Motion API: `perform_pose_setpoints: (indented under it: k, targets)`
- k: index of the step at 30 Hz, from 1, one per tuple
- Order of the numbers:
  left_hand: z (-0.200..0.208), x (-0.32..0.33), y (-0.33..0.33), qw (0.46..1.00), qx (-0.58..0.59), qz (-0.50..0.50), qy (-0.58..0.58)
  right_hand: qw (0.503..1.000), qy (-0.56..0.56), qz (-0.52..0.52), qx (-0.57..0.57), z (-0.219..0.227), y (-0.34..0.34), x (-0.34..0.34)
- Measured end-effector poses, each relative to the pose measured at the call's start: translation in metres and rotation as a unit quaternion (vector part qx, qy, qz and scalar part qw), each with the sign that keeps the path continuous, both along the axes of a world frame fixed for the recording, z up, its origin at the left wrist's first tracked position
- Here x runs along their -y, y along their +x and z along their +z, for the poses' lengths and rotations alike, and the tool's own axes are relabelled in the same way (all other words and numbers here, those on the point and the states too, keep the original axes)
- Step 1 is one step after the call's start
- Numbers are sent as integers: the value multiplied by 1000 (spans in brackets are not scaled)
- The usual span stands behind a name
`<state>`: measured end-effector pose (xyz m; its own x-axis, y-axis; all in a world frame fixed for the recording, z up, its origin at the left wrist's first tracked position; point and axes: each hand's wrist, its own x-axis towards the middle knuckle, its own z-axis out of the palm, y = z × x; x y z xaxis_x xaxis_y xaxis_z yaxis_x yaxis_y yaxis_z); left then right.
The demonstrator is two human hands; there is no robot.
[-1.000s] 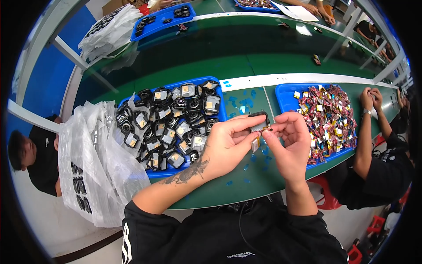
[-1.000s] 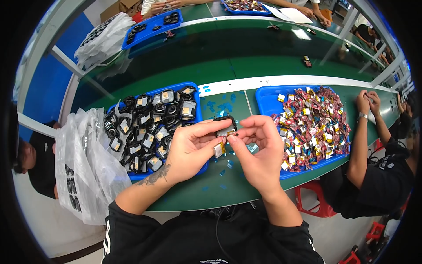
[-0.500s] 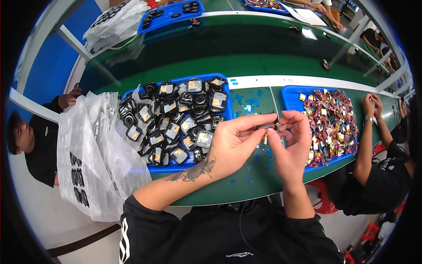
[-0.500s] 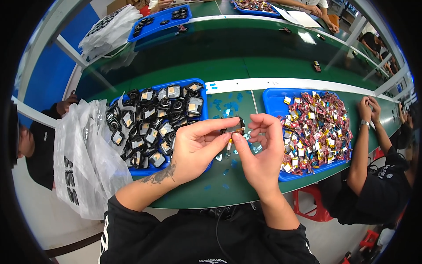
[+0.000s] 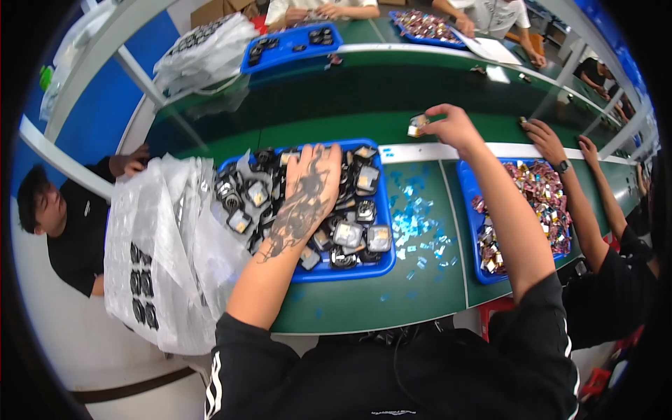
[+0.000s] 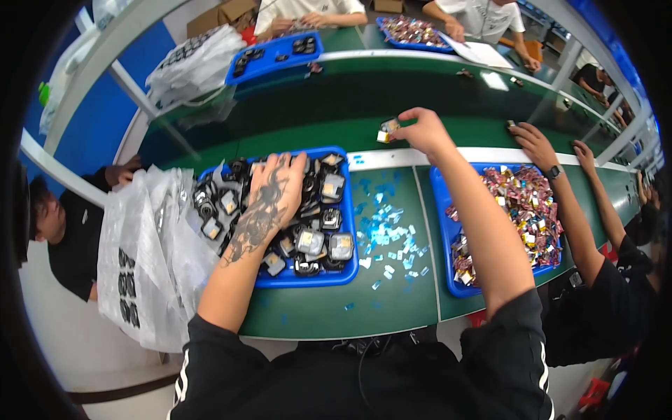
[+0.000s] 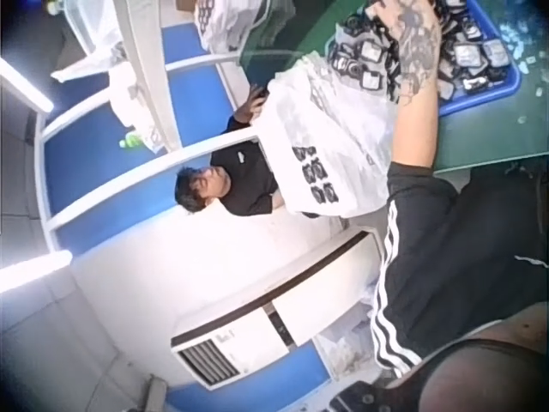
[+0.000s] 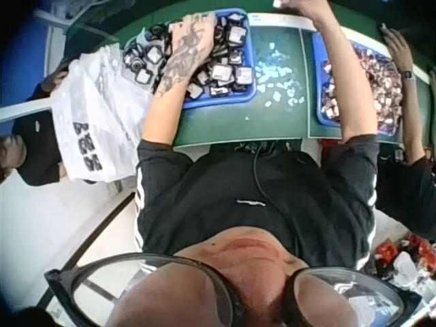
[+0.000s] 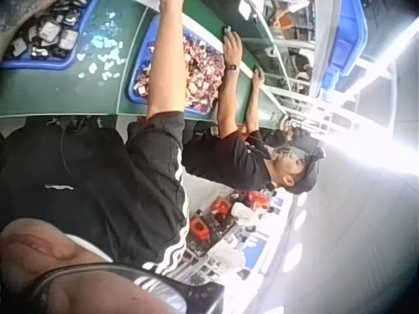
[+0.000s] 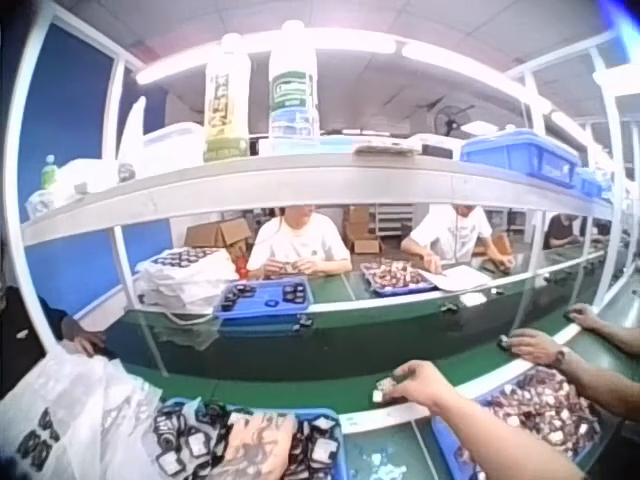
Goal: The person is assembling electronic components, specifically connecting a battery and some wires to a small circuit board and housing.
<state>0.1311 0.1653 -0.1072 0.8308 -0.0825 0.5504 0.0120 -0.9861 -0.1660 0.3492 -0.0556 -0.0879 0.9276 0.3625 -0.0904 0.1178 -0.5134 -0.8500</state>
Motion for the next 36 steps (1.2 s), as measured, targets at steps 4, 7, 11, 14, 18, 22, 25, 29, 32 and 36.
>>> perform_pose_setpoints:
  k: [4, 7, 11, 14, 18, 22, 25, 29, 32, 36]
  targets:
    - [7, -1, 7, 995, -90, 13, -49, 986, -129, -44, 94, -41, 34, -3]
    - [7, -2, 9, 988, -93, 53, -108, 982, -149, -15, 115, -25, 28, 0]
    - [13, 3, 16, 980, -81, 35, -181, 982, -75, -6, 172, -5, 25, 23]
    - [20, 9, 19, 958, -32, -19, -285, 976, -4, 109, 190, 20, -23, 7]
    - [37, 19, 14, 839, -24, -190, -509, 958, 116, 246, 94, 30, -110, -14]
    - [49, 56, 6, 661, -11, -210, -721, 959, 227, 166, -11, 34, -146, 3]
    - [46, 70, 2, 575, -73, -167, -798, 946, 299, 107, -67, 25, -159, 11]
    - [48, 92, -12, 507, -97, -187, -836, 968, 206, 140, -38, 35, -160, 38]
    - [55, 86, -12, 487, -117, -170, -848, 949, -104, 52, 295, 23, -113, 86]
    - [56, 85, -11, 394, -194, -174, -881, 928, -289, 101, 214, 6, -80, 153]
